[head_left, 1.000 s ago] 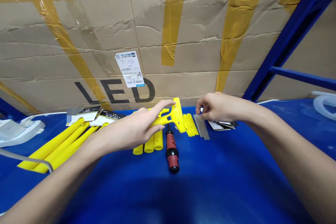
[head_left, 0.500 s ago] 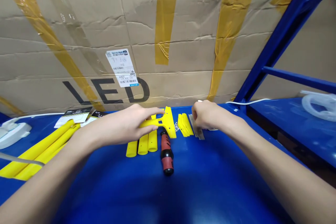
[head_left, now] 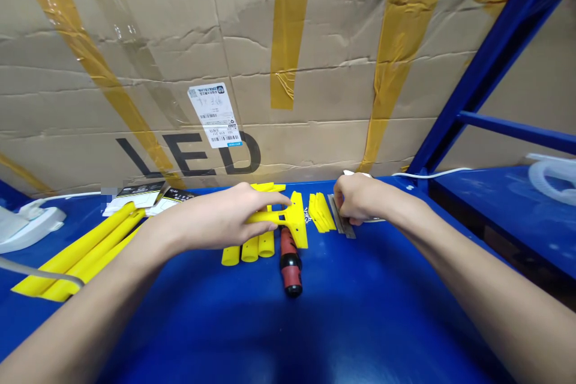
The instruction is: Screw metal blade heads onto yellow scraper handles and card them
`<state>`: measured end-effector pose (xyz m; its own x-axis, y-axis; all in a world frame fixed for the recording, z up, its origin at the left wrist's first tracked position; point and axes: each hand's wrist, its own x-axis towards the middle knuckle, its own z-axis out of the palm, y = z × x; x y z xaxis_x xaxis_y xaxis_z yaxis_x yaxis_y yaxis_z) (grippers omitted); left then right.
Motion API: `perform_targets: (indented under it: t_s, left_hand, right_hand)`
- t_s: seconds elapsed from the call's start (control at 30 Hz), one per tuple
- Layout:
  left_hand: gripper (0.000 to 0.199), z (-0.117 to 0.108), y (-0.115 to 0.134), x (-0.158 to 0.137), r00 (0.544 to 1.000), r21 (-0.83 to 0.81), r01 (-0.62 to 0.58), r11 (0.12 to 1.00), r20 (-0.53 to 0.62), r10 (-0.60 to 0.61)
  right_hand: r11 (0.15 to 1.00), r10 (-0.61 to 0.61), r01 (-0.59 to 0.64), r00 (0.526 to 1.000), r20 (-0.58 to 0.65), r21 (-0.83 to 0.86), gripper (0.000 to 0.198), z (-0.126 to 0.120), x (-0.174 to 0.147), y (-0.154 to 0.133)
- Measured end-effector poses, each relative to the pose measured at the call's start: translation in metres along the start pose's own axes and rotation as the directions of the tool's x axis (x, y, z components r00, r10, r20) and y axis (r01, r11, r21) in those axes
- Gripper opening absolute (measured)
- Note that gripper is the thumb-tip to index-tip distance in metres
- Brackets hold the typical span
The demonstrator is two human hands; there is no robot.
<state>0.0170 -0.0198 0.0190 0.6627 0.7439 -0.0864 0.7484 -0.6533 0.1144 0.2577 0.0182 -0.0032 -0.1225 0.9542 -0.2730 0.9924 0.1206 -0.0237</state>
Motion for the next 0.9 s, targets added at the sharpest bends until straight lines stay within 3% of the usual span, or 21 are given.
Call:
perform_targets:
  t_s: [0.63, 0.9]
  left_hand:
    - [0.047, -0.0032, 0.0032, -0.0005, 0.998, -0.009, 0.01, 1.0, 0.065, -0.01]
    - [0.046, -0.0022, 0.0023, -0.001, 0.998, -0.009, 0.01, 1.0, 0.057, -0.009]
  right_hand:
    - [0.998, 0.067, -0.066, 0.993, 0.093, -0.015, 0.021, -0.0015, 0.0055, -0.0011]
    - [0.998, 0.063, -0.062, 0.996, 0.067, -0.014, 0.022, -0.0014, 0.0059, -0.0018]
